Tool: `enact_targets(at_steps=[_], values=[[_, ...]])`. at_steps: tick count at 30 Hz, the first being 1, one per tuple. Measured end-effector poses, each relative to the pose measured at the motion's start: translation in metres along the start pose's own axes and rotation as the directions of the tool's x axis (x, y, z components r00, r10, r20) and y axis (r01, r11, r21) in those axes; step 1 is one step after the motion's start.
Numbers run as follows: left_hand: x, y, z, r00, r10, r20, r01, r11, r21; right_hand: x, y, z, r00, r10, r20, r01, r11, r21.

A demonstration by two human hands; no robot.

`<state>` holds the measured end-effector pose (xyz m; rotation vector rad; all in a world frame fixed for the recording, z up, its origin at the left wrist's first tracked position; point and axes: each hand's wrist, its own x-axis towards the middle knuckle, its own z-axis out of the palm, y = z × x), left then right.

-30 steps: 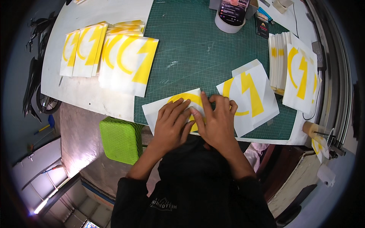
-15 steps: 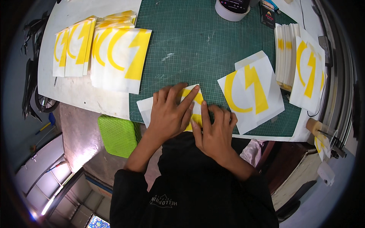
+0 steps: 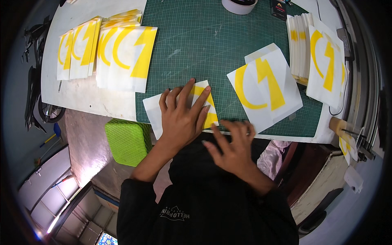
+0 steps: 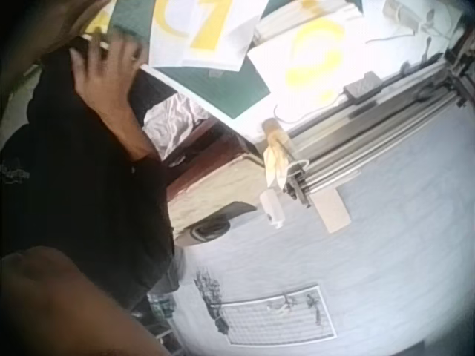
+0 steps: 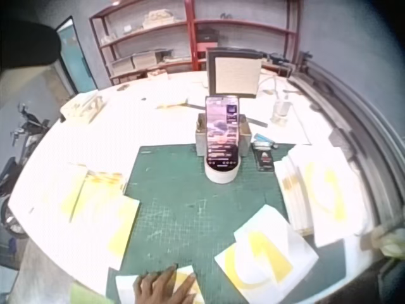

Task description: The person folds white sticker sheets with yellow graphics in half on a green cutting mat. They smooth the folded edges with their hands and place the finished items into a stack on the left side of the table.

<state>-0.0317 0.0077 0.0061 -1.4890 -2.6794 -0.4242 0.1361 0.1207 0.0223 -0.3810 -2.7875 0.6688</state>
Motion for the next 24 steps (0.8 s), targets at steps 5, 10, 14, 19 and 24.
enact_targets(at_steps=[5, 10, 14, 19, 24], values=[[-0.007, 0.002, -0.003, 0.997, -0.053, 0.053, 0.06, 0.989, -0.137, -0.008, 0.069, -0.028, 0.959, 0.158, -0.237, -0.197, 0.969, -0.148], [0.003, -0.01, -0.006, 0.995, -0.025, 0.096, 0.033, 0.995, -0.09, 0.005, 0.073, -0.019, 0.974, 0.135, -0.184, -0.183, 0.944, -0.275], [0.004, -0.017, -0.001, 0.995, -0.018, 0.102, 0.029, 0.994, -0.106, 0.041, 0.061, -0.006, 0.977, 0.094, -0.191, -0.14, 0.959, -0.247], [0.002, -0.018, -0.001, 0.996, -0.026, 0.082, 0.039, 0.986, -0.16, 0.019, 0.102, -0.021, 0.808, 0.384, -0.447, -0.476, 0.872, -0.11], [0.001, -0.019, 0.0, 0.997, -0.025, 0.068, 0.038, 0.98, -0.196, -0.01, 0.133, -0.046, 0.736, 0.509, -0.446, -0.63, 0.756, -0.177]])
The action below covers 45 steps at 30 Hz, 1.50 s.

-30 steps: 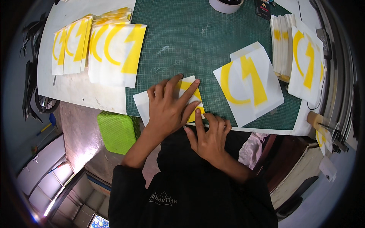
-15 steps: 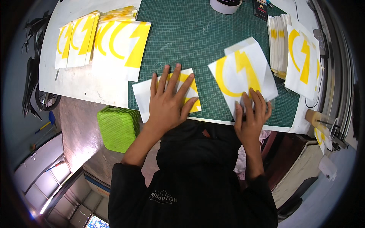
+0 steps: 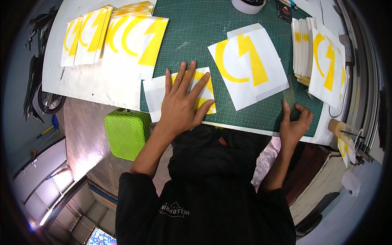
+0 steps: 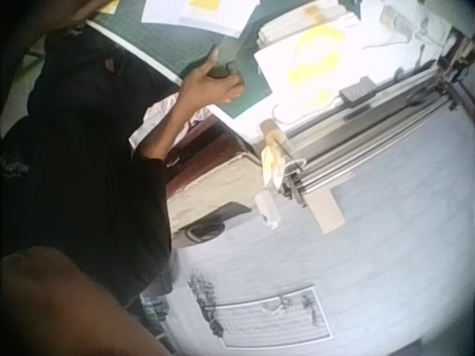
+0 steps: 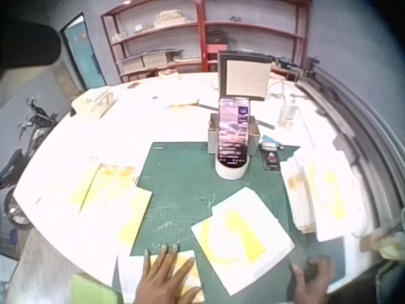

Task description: The person folds white sticker sheets with yellow graphics in half on a green cutting mat. They smooth the folded edges with their hands and place the finished items into a stack on the left side of the table.

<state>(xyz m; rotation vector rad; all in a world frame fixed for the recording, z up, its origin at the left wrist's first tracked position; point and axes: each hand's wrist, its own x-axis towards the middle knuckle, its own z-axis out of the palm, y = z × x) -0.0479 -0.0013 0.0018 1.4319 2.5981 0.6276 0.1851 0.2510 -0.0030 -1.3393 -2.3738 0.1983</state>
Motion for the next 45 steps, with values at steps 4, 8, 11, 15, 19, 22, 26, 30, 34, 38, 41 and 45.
enact_targets(at_steps=[4, 8, 11, 15, 19, 22, 26, 30, 34, 38, 41, 45], values=[[0.003, 0.0, -0.005, 1.0, -0.006, 0.014, 0.006, 1.0, -0.003, -0.003, 0.007, -0.017, 0.968, 0.174, 0.182, -0.222, 0.931, 0.288], [-0.001, 0.002, -0.008, 0.999, -0.038, 0.015, 0.037, 0.998, 0.056, -0.02, 0.013, -0.027, 0.972, 0.112, 0.207, -0.213, 0.795, 0.568], [-0.003, -0.001, -0.003, 0.999, -0.035, -0.001, 0.035, 0.999, 0.021, -0.036, -0.008, -0.038, 0.992, -0.012, 0.126, -0.078, 0.727, 0.682], [-0.002, -0.002, -0.002, 1.0, -0.03, -0.002, 0.03, 1.0, 0.009, -0.013, -0.052, -0.02, 0.867, -0.476, 0.145, 0.277, 0.703, 0.655], [-0.001, -0.002, -0.004, 0.999, -0.039, 0.001, 0.039, 0.999, 0.01, 0.025, -0.089, 0.002, 0.647, -0.72, 0.253, 0.48, 0.642, 0.598], [-0.002, -0.002, -0.003, 0.999, -0.044, 0.002, 0.044, 0.999, 0.01, 0.037, -0.097, 0.009, 0.584, -0.758, 0.289, 0.515, 0.622, 0.59], [-0.002, -0.001, -0.004, 0.998, -0.063, 0.009, 0.062, 0.997, 0.048, 0.047, -0.104, 0.02, 0.555, -0.779, 0.292, 0.562, 0.61, 0.559], [0.002, 0.0, -0.007, 0.997, -0.074, 0.005, 0.074, 0.996, 0.054, 0.059, -0.116, 0.032, 0.57, -0.773, 0.278, 0.572, 0.616, 0.541], [0.002, 0.0, -0.007, 0.997, -0.078, 0.017, 0.077, 0.996, 0.046, 0.071, -0.122, 0.048, 0.627, -0.755, 0.191, 0.592, 0.621, 0.513], [0.001, -0.001, -0.008, 0.995, -0.079, 0.057, 0.075, 0.996, 0.055, 0.072, -0.124, 0.044, 0.596, -0.796, 0.105, 0.644, 0.552, 0.529], [0.001, -0.004, -0.017, 0.989, -0.065, 0.133, 0.062, 0.998, 0.029, 0.055, -0.111, 0.035, 0.538, -0.83, 0.143, 0.657, 0.52, 0.546], [0.002, -0.006, -0.025, 0.972, -0.047, 0.23, 0.056, 0.998, -0.032, 0.027, -0.091, 0.009, 0.467, -0.849, 0.248, 0.624, 0.515, 0.588]])
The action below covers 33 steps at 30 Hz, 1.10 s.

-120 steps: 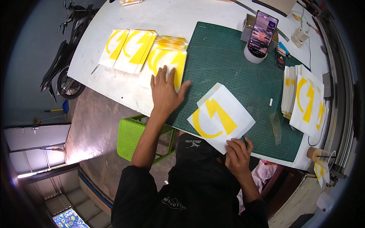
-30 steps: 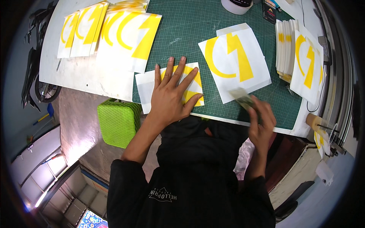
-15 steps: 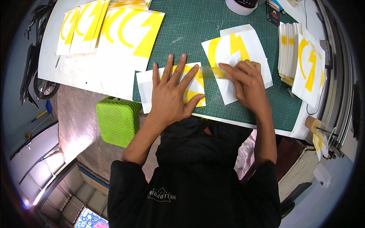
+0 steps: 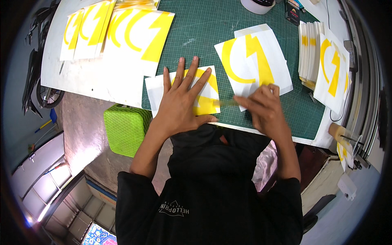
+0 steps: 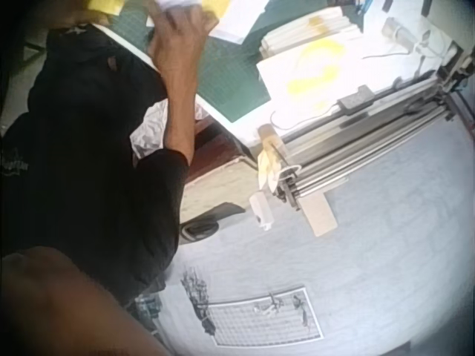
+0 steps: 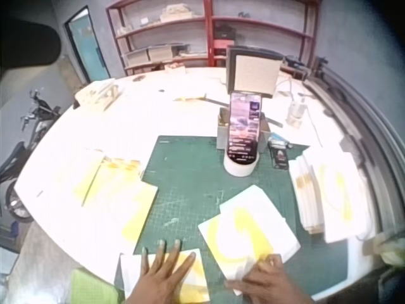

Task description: The person folds white sticker sheets with yellow graphics in half on a green cutting mat. They smooth the folded edges with their hands and place the finished items into a stack on the left side of the table.

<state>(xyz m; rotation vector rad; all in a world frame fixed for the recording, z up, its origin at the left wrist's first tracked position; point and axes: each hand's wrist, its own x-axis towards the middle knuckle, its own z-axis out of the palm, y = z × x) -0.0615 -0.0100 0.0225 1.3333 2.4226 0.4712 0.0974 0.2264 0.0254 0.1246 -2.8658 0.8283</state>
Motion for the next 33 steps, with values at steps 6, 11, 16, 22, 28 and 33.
enact_targets(at_steps=[6, 11, 16, 22, 28, 33], values=[[0.0, 0.001, -0.003, 0.999, 0.003, 0.035, -0.004, 1.0, 0.015, 0.0, -0.001, 0.0, 0.989, 0.039, -0.142, -0.035, 0.999, 0.032], [0.002, 0.003, -0.004, 0.999, 0.009, 0.037, -0.01, 1.0, 0.01, 0.023, 0.007, 0.012, 0.988, 0.038, -0.15, -0.044, 0.998, -0.042], [-0.001, -0.001, -0.001, 0.999, 0.025, 0.026, -0.026, 0.999, 0.02, -0.01, -0.005, 0.001, 0.999, 0.043, -0.015, -0.044, 0.997, -0.063], [0.0, 0.0, -0.001, 0.999, 0.036, 0.018, -0.037, 0.999, 0.035, 0.036, 0.015, 0.008, 0.985, 0.039, -0.171, -0.069, 0.982, -0.177], [0.0, 0.001, -0.003, 1.0, 0.027, -0.011, -0.028, 0.999, -0.027, 0.047, 0.022, -0.001, 0.957, 0.039, -0.288, -0.097, 0.978, -0.187], [-0.008, -0.015, -0.007, 0.966, -0.072, -0.247, 0.081, 0.996, 0.026, -0.044, 0.017, -0.023, 0.871, 0.262, -0.415, -0.331, 0.938, -0.103]])
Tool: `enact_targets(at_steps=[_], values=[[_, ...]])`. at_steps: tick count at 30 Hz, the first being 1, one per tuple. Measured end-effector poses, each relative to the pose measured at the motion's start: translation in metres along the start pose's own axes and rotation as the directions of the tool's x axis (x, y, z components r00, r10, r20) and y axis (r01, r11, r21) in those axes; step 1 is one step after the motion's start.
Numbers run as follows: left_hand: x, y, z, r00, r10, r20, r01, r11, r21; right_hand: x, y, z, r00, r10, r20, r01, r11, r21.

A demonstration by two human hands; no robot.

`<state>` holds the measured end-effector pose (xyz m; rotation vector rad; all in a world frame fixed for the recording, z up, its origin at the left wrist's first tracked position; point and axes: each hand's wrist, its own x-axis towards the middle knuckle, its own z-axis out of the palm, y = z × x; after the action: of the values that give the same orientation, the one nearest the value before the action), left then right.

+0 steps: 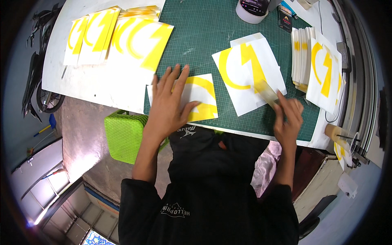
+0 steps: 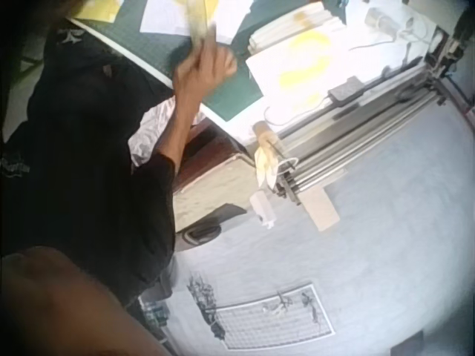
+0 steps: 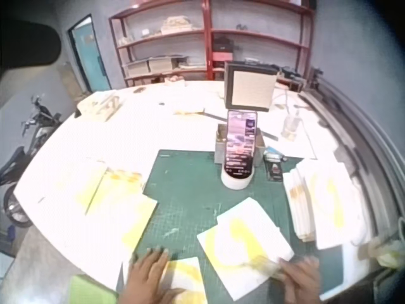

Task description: The person folds white sticker sheets with yellow graphics in half on a green cutting mat. They smooth the folded edges with their hands and place the finished items into a stack on the left side of the table.

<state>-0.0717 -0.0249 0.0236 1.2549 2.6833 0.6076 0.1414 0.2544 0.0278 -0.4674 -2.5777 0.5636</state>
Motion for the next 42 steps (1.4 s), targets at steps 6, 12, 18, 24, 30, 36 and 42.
enact_targets(at_steps=[6, 12, 18, 24, 30, 36, 42], values=[[-0.002, 0.011, -0.018, 0.996, -0.088, 0.016, 0.089, 0.996, -0.027, -0.05, 0.011, -0.012, 0.973, 0.214, -0.082, -0.229, 0.929, -0.29], [0.01, -0.019, -0.025, 0.935, -0.325, -0.144, 0.248, 0.887, -0.39, -0.05, -0.019, 0.005, 0.968, 0.144, -0.205, -0.173, 0.977, -0.129], [0.06, -0.101, -0.073, 0.734, -0.124, -0.667, 0.286, 0.948, 0.139, -0.053, -0.047, 0.013, 0.984, 0.099, -0.148, -0.1, 0.995, -0.002], [0.085, -0.102, -0.041, 0.87, -0.104, -0.481, 0.256, 0.931, 0.261, -0.064, -0.058, 0.017, 0.989, 0.111, -0.094, -0.105, 0.993, 0.059], [0.097, -0.12, -0.031, 0.931, -0.016, -0.365, 0.16, 0.916, 0.368, -0.067, -0.06, 0.017, 0.987, 0.14, -0.084, -0.133, 0.988, 0.084], [0.104, -0.124, -0.045, 0.938, -0.017, -0.346, 0.13, 0.943, 0.305, -0.067, -0.069, 0.024, 0.986, 0.152, -0.063, -0.141, 0.978, 0.153], [0.105, -0.13, -0.046, 0.958, 0.023, -0.287, 0.078, 0.938, 0.337, -0.064, -0.073, 0.027, 0.987, 0.128, -0.097, -0.105, 0.972, 0.21]])
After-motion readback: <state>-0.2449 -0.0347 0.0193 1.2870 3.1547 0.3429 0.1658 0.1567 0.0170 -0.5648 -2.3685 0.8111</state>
